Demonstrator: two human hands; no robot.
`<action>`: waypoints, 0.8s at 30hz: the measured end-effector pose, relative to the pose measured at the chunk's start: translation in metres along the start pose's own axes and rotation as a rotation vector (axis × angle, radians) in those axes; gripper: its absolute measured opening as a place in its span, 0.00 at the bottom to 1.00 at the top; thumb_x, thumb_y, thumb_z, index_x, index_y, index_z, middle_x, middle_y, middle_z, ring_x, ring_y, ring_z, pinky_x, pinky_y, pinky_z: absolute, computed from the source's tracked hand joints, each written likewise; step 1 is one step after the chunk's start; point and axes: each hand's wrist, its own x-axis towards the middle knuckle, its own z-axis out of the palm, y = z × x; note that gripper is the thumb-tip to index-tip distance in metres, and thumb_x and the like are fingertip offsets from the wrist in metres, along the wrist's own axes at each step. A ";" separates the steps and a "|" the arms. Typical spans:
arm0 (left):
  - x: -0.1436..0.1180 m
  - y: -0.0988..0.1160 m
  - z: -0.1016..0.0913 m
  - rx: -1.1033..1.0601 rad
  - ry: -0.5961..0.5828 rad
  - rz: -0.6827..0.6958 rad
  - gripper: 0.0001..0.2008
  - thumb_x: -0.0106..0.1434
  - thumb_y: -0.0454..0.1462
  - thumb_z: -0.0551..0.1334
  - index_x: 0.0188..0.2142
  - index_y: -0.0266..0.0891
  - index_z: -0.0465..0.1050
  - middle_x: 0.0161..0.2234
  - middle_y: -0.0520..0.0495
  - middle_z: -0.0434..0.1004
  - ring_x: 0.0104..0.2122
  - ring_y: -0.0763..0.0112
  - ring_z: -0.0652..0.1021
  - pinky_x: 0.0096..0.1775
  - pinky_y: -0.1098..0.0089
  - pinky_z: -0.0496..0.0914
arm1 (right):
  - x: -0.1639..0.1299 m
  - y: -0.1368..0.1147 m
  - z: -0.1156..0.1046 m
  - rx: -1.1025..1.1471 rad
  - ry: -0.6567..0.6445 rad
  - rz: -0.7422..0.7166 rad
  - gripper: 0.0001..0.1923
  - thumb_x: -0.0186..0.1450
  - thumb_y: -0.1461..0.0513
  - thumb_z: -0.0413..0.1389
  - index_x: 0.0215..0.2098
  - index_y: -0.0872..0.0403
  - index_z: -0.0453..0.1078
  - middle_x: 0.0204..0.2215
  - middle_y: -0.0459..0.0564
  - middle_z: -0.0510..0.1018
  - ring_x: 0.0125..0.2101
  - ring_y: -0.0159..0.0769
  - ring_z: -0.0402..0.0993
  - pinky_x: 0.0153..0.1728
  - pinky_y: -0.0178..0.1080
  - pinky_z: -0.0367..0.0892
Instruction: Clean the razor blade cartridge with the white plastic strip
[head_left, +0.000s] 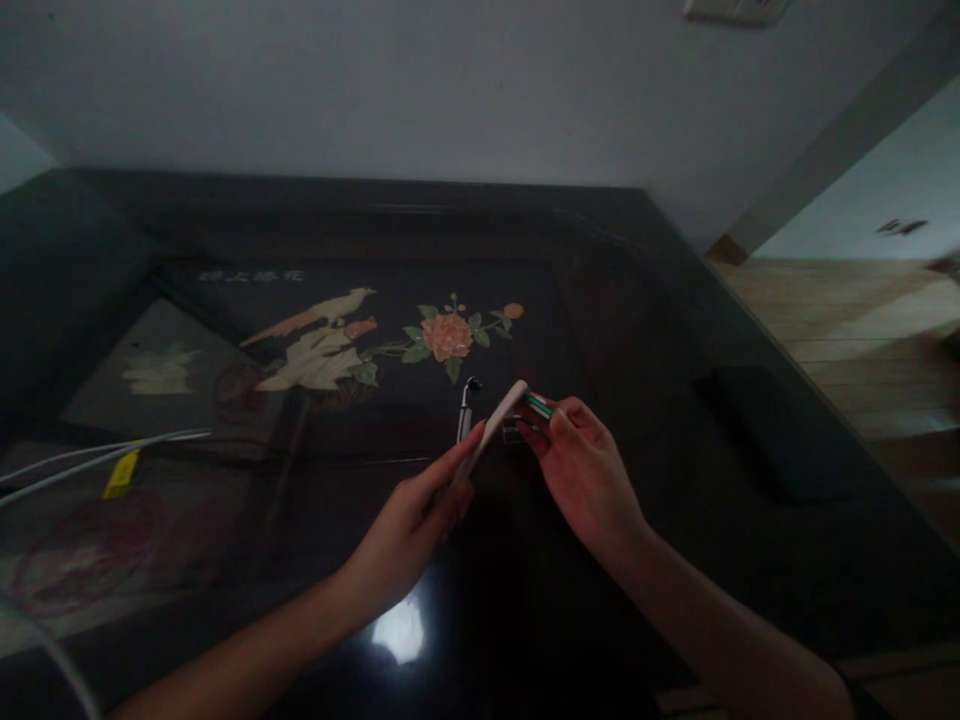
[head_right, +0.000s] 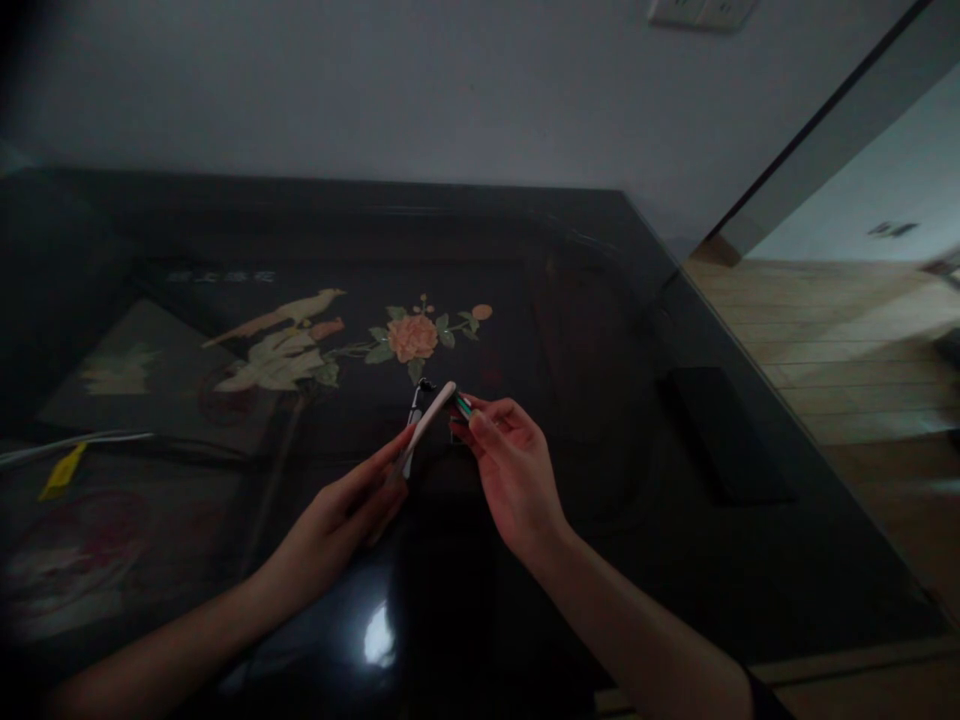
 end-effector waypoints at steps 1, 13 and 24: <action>0.000 0.000 0.000 -0.008 -0.012 0.002 0.28 0.71 0.41 0.52 0.68 0.44 0.52 0.28 0.54 0.62 0.25 0.76 0.59 0.26 0.76 0.56 | 0.000 0.000 0.000 0.001 0.001 -0.002 0.11 0.52 0.59 0.71 0.22 0.49 0.72 0.34 0.42 0.82 0.37 0.35 0.77 0.46 0.40 0.71; -0.005 0.001 0.003 -0.097 -0.146 0.069 0.26 0.71 0.39 0.52 0.68 0.44 0.55 0.27 0.54 0.61 0.25 0.76 0.60 0.27 0.75 0.58 | 0.000 0.000 0.001 -0.011 -0.010 0.002 0.12 0.53 0.59 0.70 0.21 0.48 0.71 0.36 0.43 0.84 0.42 0.36 0.77 0.51 0.43 0.69; -0.001 0.000 0.001 -0.015 -0.010 0.006 0.28 0.70 0.39 0.53 0.68 0.44 0.54 0.31 0.52 0.65 0.28 0.75 0.62 0.29 0.76 0.60 | 0.000 0.001 -0.001 0.016 -0.005 -0.002 0.11 0.51 0.59 0.71 0.22 0.49 0.73 0.34 0.43 0.82 0.37 0.34 0.77 0.45 0.39 0.71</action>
